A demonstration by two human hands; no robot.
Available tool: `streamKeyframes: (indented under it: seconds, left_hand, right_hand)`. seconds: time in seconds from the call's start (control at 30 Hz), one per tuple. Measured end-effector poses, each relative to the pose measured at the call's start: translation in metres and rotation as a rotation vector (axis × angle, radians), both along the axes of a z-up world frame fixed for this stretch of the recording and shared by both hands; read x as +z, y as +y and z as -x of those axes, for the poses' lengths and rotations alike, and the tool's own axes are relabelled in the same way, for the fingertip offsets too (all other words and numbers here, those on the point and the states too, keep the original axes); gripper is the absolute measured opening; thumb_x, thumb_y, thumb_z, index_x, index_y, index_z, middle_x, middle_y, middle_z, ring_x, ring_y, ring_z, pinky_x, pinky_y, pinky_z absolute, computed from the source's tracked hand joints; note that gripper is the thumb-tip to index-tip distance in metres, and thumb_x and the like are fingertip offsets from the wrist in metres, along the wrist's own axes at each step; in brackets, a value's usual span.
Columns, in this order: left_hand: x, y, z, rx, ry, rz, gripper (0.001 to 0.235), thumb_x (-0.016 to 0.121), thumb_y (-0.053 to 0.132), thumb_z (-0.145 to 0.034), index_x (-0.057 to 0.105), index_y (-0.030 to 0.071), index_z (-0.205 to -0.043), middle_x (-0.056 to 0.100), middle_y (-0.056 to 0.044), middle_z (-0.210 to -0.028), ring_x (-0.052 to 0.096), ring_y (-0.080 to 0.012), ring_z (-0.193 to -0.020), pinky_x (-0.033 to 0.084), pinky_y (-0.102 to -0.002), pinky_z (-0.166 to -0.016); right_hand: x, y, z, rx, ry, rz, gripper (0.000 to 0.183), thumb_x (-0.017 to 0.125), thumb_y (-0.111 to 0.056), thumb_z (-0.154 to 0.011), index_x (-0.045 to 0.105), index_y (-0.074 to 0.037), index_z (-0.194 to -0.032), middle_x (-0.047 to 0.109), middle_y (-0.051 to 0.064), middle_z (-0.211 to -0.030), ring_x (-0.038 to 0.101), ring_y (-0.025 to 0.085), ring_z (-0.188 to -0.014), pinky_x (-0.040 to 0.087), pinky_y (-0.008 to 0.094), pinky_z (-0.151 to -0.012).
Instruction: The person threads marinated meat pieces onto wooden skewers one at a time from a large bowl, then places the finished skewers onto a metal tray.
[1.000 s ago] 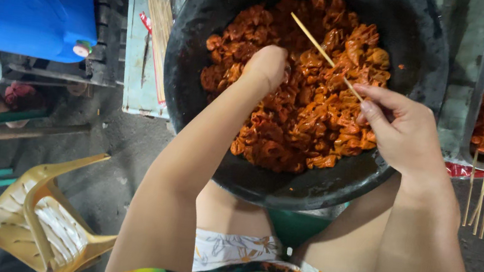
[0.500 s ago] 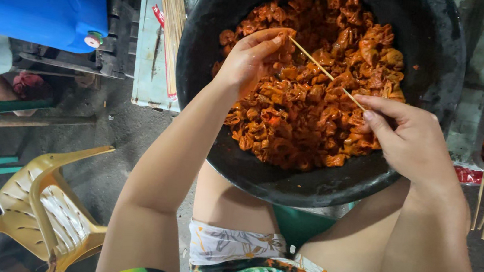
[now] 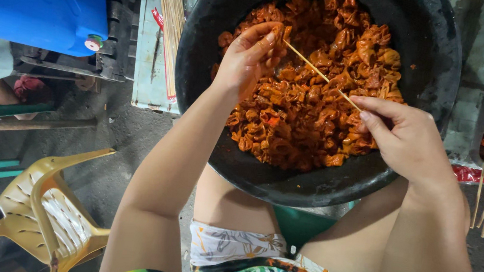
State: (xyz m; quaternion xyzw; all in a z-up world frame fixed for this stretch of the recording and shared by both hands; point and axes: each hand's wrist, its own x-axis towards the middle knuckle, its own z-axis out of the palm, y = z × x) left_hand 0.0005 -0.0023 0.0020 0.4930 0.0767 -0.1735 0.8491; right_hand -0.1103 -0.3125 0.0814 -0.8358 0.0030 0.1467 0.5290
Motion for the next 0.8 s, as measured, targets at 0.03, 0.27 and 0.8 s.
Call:
streamKeyframes:
  seconds: [0.03, 0.27, 0.8]
  left_hand:
    - [0.001, 0.000, 0.001, -0.002, 0.010, -0.016, 0.031, 0.068, 0.017, -0.102, 0.063, 0.006, -0.131, 0.070, -0.007, -0.104, 0.067, -0.0190, -0.094, 0.057, -0.033, -0.082]
    - [-0.001, -0.008, 0.002, 0.024, -0.190, -0.158, 0.026, 0.068, 0.015, -0.104, 0.069, 0.004, -0.129, 0.074, -0.007, -0.113, 0.070, -0.0166, -0.098, 0.058, -0.030, -0.084]
    - [0.043, -0.075, 0.077, 0.061, -0.572, -0.878, 0.034, 0.068, 0.011, -0.105, 0.067, 0.014, -0.139, 0.075, -0.009, -0.131, 0.072, -0.0191, -0.123, 0.055, -0.032, -0.107]
  right_hand:
    - [0.000, 0.000, 0.000, -0.005, 0.025, -0.009, 0.033, 0.064, -0.011, -0.099, 0.072, -0.014, -0.131, 0.077, 0.005, -0.089, 0.069, 0.010, -0.078, 0.054, 0.026, -0.072]
    - [0.007, 0.001, -0.002, 0.024, -0.007, 0.100, 0.032, 0.065, -0.011, -0.099, 0.072, -0.016, -0.130, 0.078, 0.006, -0.091, 0.071, 0.008, -0.079, 0.053, 0.026, -0.072]
    - [-0.002, 0.025, 0.000, -0.030, -0.135, -0.061, 0.030, 0.065, -0.008, -0.099, 0.073, -0.012, -0.128, 0.074, 0.001, -0.091, 0.065, 0.006, -0.077, 0.051, 0.023, -0.071]
